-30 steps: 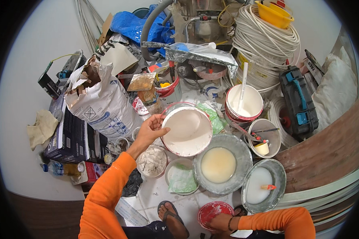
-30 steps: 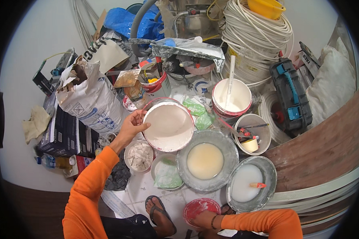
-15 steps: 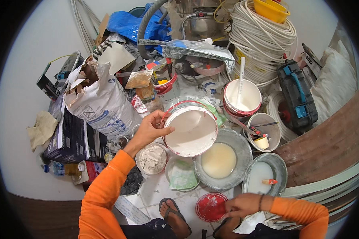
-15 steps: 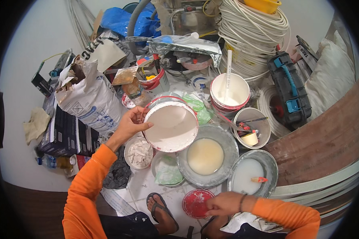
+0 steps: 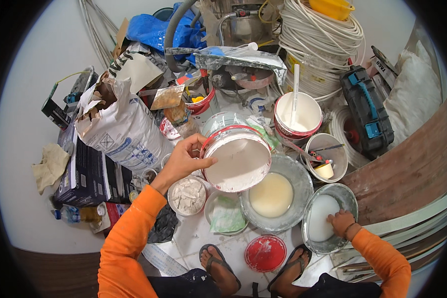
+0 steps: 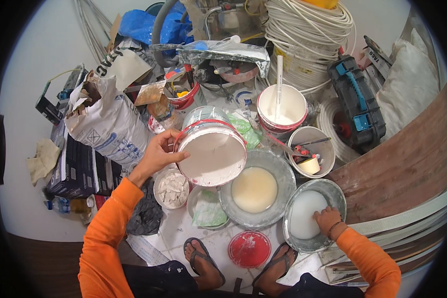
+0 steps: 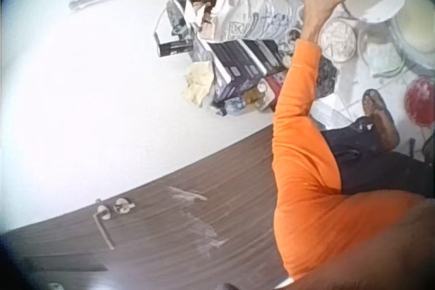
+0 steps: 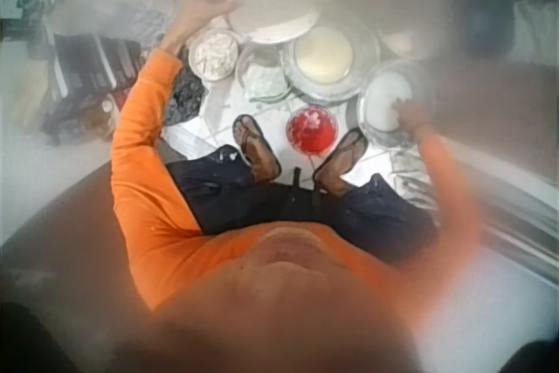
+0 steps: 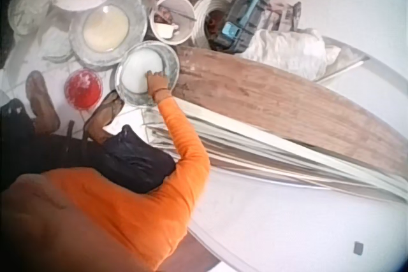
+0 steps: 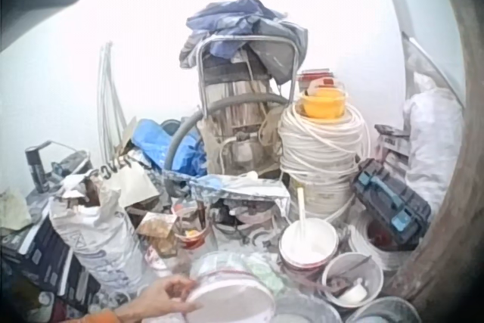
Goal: The person gathers paint supplies in a cluttered room, scoops white powder into a bucket, and mixes it with a brush. They then handle a green packet and a roll of tape before walking down a hallway carrying the bucket and tools.
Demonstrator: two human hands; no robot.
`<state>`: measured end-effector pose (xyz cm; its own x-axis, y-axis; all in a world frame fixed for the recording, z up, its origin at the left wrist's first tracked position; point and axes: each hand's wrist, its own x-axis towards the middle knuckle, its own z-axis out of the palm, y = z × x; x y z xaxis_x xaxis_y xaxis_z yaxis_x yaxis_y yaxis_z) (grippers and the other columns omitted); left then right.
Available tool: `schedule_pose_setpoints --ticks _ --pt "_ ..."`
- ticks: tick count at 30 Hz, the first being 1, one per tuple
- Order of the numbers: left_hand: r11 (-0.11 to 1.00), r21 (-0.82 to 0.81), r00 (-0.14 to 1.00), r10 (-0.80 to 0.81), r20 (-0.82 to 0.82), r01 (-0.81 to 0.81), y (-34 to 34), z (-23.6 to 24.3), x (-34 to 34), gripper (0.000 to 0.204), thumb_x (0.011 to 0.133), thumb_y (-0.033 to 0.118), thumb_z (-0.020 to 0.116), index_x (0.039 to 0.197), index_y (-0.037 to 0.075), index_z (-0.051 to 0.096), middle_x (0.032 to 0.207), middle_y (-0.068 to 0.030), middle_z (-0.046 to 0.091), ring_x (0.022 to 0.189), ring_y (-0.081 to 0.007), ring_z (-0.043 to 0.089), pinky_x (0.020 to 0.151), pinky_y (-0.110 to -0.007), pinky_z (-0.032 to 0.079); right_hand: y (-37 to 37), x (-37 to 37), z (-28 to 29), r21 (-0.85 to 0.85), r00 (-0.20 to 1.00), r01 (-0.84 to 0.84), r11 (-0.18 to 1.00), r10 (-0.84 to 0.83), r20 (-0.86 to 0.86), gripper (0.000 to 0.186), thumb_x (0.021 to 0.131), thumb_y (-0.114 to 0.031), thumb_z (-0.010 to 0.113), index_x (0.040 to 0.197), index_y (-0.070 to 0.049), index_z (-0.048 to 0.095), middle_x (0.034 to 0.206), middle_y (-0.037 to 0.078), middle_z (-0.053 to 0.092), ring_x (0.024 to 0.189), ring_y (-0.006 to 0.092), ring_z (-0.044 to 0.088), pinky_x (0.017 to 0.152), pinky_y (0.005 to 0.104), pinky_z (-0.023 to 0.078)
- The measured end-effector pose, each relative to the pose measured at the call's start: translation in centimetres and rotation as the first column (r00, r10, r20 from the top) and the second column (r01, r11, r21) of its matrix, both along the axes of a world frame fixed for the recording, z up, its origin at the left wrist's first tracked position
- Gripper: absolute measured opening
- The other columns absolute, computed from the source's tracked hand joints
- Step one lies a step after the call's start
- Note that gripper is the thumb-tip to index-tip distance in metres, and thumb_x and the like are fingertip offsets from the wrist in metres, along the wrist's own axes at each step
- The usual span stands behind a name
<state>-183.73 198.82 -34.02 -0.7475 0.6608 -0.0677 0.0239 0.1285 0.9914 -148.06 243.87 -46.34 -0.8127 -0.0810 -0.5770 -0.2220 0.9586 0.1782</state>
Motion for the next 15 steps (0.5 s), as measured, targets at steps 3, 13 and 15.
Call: schedule_pose_setpoints --ticks 3,13,15 --pt "1.0 0.009 0.999 -0.016 -0.028 0.016 0.1 -0.1 -0.2 0.044 0.077 -0.004 0.08 0.115 0.004 0.058 0.112 -0.0018 0.06 0.095 -0.0087 0.06 0.084 -0.025 0.052 -0.3 0.6 -1.2 0.06 0.999 -0.028 0.998 0.029 -0.015 0.025 0.089 -0.024 0.057 0.111 -0.014 0.065 0.095 0.009 0.071 0.098 0.0285 0.065 0.077 0.0413 0.051" --pt "0.92 -0.101 0.796 0.268 -0.543 -0.378 2.2 -2.9 0.5 0.041 0.079 0.01 0.073 0.115 0.003 0.054 0.088 -0.0004 0.051 0.074 -0.0086 0.048 0.062 -0.024 0.043 -1.7 -3.7 7.4 -0.693 0.828 0.415 0.589 -0.56 0.021 0.022 0.084 -0.024 0.072 0.095 -0.005 0.065 0.078 0.016 0.069 0.071 0.0337 0.068 0.066 0.0435 0.053" --pt "0.906 -0.14 0.803 0.273 -0.53 -0.4 2.7 -3.1 0.6 0.043 0.08 0.011 0.072 0.116 0.001 0.052 0.094 -0.0034 0.051 0.082 -0.0116 0.05 0.072 -0.026 0.046 -2.4 -4.2 6.2 -0.817 0.773 0.381 0.432 -0.633 0.026 0.023 0.083 -0.023 0.075 0.094 -0.005 0.066 0.074 0.012 0.067 0.068 0.0313 0.066 0.066 0.0415 0.052"
